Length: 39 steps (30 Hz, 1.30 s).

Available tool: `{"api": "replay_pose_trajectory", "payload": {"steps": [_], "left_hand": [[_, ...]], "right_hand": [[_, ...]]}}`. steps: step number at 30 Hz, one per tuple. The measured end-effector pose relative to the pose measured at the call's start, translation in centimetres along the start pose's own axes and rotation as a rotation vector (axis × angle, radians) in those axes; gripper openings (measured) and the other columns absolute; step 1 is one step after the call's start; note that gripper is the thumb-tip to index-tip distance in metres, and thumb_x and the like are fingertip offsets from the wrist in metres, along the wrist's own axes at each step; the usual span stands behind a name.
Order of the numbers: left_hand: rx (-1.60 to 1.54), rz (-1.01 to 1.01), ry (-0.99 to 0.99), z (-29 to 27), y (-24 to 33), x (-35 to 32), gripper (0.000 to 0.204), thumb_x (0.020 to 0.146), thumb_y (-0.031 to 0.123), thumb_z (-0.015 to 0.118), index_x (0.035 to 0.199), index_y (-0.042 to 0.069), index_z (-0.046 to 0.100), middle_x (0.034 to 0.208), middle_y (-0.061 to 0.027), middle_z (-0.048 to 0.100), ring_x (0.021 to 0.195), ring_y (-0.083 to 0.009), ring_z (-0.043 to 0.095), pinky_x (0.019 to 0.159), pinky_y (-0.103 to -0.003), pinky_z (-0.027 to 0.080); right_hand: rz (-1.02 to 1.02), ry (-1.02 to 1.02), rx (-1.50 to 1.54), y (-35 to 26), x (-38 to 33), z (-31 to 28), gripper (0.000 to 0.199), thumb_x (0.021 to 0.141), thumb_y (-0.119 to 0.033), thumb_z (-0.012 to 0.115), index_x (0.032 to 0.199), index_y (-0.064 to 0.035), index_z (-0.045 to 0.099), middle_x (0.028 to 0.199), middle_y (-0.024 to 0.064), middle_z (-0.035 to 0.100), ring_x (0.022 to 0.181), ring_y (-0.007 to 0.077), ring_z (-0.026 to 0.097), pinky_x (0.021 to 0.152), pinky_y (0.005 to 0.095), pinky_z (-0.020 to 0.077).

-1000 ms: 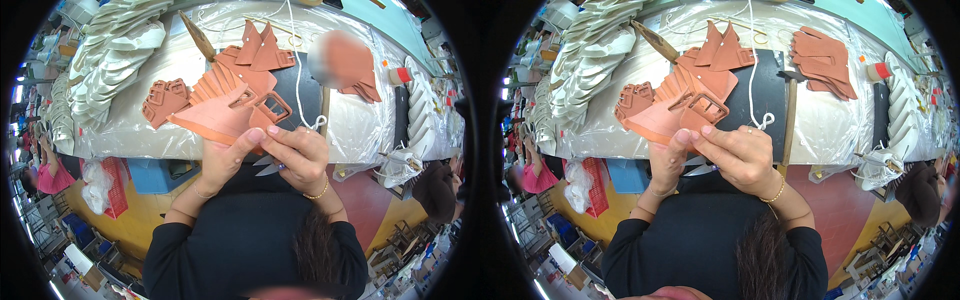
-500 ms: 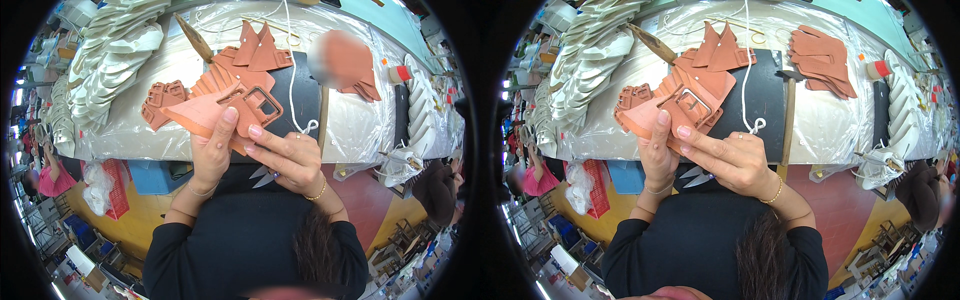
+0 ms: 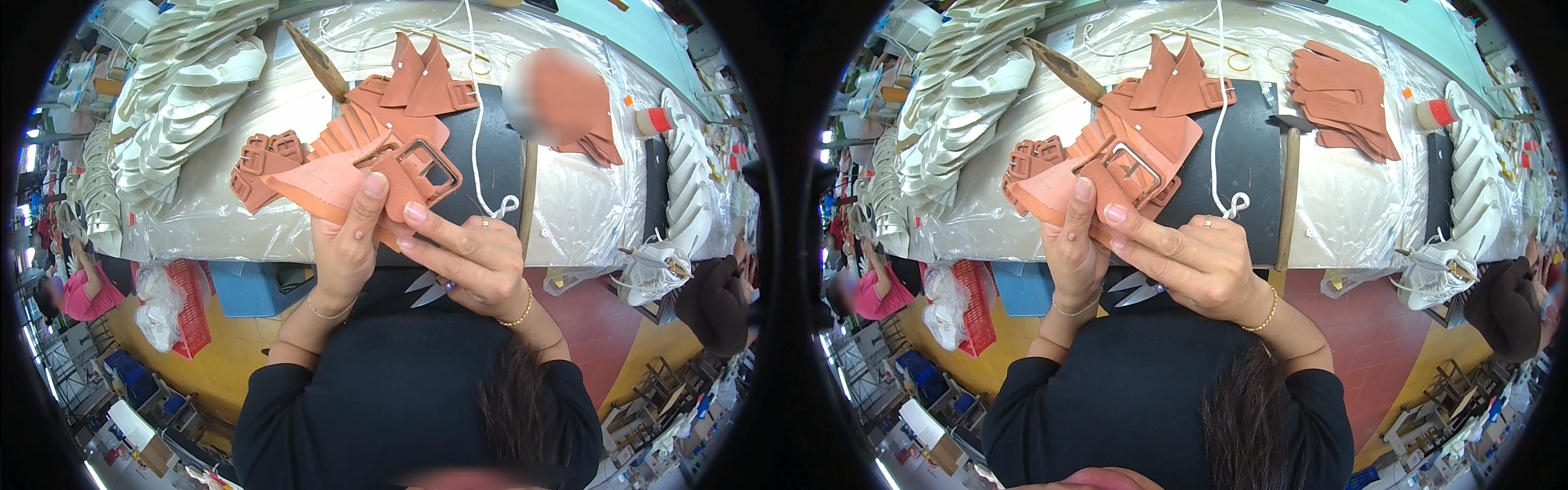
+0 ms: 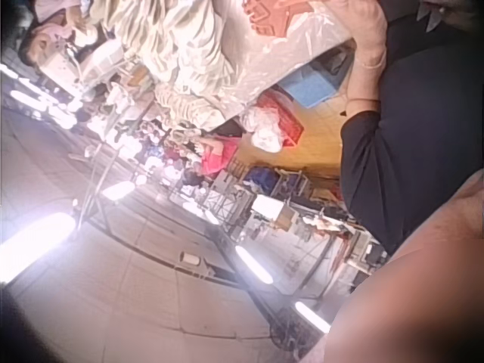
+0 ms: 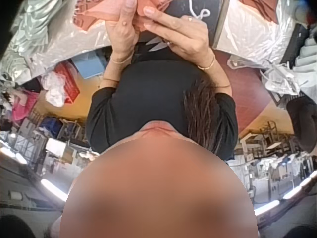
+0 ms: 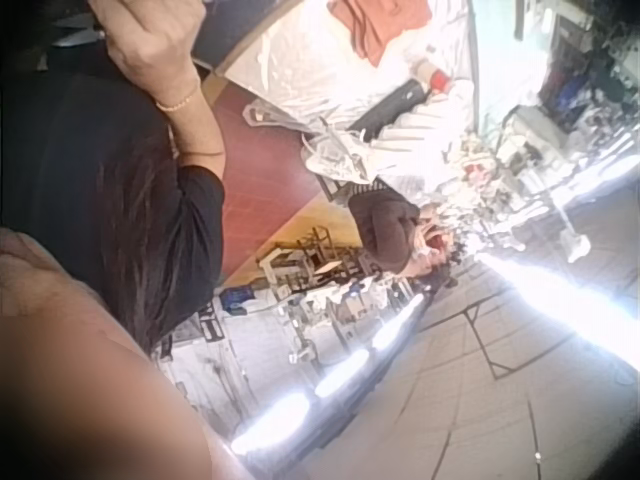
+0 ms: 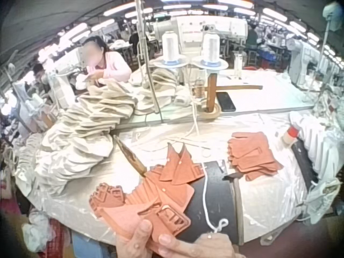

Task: The person uses a small knife to trim and clean the edges of reddish-brown leather pieces with buckle cutouts. They handle each piece individually, rotate it to access different edges, and place trimmed pieces into a growing stack on the table.

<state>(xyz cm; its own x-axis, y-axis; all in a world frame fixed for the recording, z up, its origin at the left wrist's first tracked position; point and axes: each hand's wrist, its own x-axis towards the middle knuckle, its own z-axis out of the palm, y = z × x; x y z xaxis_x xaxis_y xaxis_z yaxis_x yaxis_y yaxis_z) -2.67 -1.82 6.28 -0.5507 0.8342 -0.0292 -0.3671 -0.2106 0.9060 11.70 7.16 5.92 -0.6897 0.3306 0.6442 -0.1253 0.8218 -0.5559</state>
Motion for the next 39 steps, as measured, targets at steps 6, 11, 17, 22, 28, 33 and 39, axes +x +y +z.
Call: {"api": "replay_pose_trajectory", "payload": {"steps": [6,11,17,22,28,33,39], "left_hand": [[-0.104,-0.052,0.048,0.47,-0.05,0.16,0.033,0.099,0.019,0.053,0.124,-0.003,0.051,0.113,-0.0113,0.062,0.100,-0.0162,0.063,0.085,-0.029,0.052],[-0.251,-0.153,0.026,0.41,-0.26,0.26,0.035,0.099,0.020,0.053,0.126,-0.002,0.049,0.115,-0.0115,0.060,0.102,-0.0167,0.062,0.087,-0.030,0.052],[-0.267,-0.213,0.028,0.05,-0.44,0.19,0.039,0.098,0.021,0.053,0.130,-0.002,0.045,0.120,-0.0128,0.059,0.107,-0.0195,0.061,0.092,-0.034,0.051],[-0.287,-0.211,0.009,0.25,-0.32,0.12,0.037,0.099,0.024,0.053,0.126,-0.001,0.048,0.115,-0.0115,0.061,0.102,-0.0157,0.062,0.087,-0.030,0.053],[-0.267,-0.264,-0.003,0.08,-0.23,0.24,0.040,0.099,0.024,0.052,0.130,-0.001,0.046,0.118,-0.0139,0.060,0.104,-0.0180,0.062,0.089,-0.031,0.053],[-0.249,-0.261,0.013,0.08,-0.39,0.11,0.044,0.101,0.030,0.046,0.127,-0.005,0.044,0.105,-0.0204,0.063,0.084,-0.0240,0.068,0.068,-0.031,0.060],[-0.264,-0.274,0.007,0.07,-0.63,0.05,0.050,0.102,0.037,0.039,0.125,-0.006,0.046,0.090,-0.0234,0.067,0.076,-0.0267,0.071,0.064,-0.032,0.062]], "right_hand": [[-0.017,-0.022,-0.002,-0.02,0.11,0.07,0.041,0.059,0.002,0.069,0.098,-0.0076,0.075,0.120,0.0122,0.066,0.052,0.0119,0.055,0.049,0.0243,0.0411],[-0.036,-0.027,0.006,-0.03,0.20,0.12,0.039,0.060,0.000,0.070,0.098,-0.0075,0.075,0.120,0.0125,0.066,0.052,0.0116,0.055,0.050,0.0241,0.0411],[-0.042,-0.015,0.014,-0.06,0.17,0.34,0.039,0.061,-0.001,0.069,0.098,-0.0074,0.075,0.119,0.0125,0.067,0.052,0.0117,0.055,0.050,0.0238,0.0408],[-0.046,-0.022,0.014,-0.10,0.14,0.31,0.040,0.060,-0.001,0.069,0.099,-0.0073,0.075,0.119,0.0123,0.066,0.051,0.0120,0.054,0.049,0.0242,0.0406],[-0.048,-0.039,0.035,-0.16,0.08,0.25,0.040,0.060,-0.001,0.069,0.100,-0.0072,0.075,0.119,0.0124,0.066,0.052,0.0123,0.054,0.050,0.0246,0.0409],[-0.057,-0.041,0.043,-0.09,-0.01,0.22,0.040,0.060,-0.002,0.069,0.100,-0.0068,0.074,0.119,0.0125,0.066,0.053,0.0126,0.055,0.050,0.0247,0.0412],[-0.065,-0.049,0.047,-0.03,-0.04,0.15,0.040,0.061,-0.005,0.068,0.100,-0.0068,0.074,0.120,0.0123,0.066,0.054,0.0131,0.055,0.051,0.0251,0.0412]]}}
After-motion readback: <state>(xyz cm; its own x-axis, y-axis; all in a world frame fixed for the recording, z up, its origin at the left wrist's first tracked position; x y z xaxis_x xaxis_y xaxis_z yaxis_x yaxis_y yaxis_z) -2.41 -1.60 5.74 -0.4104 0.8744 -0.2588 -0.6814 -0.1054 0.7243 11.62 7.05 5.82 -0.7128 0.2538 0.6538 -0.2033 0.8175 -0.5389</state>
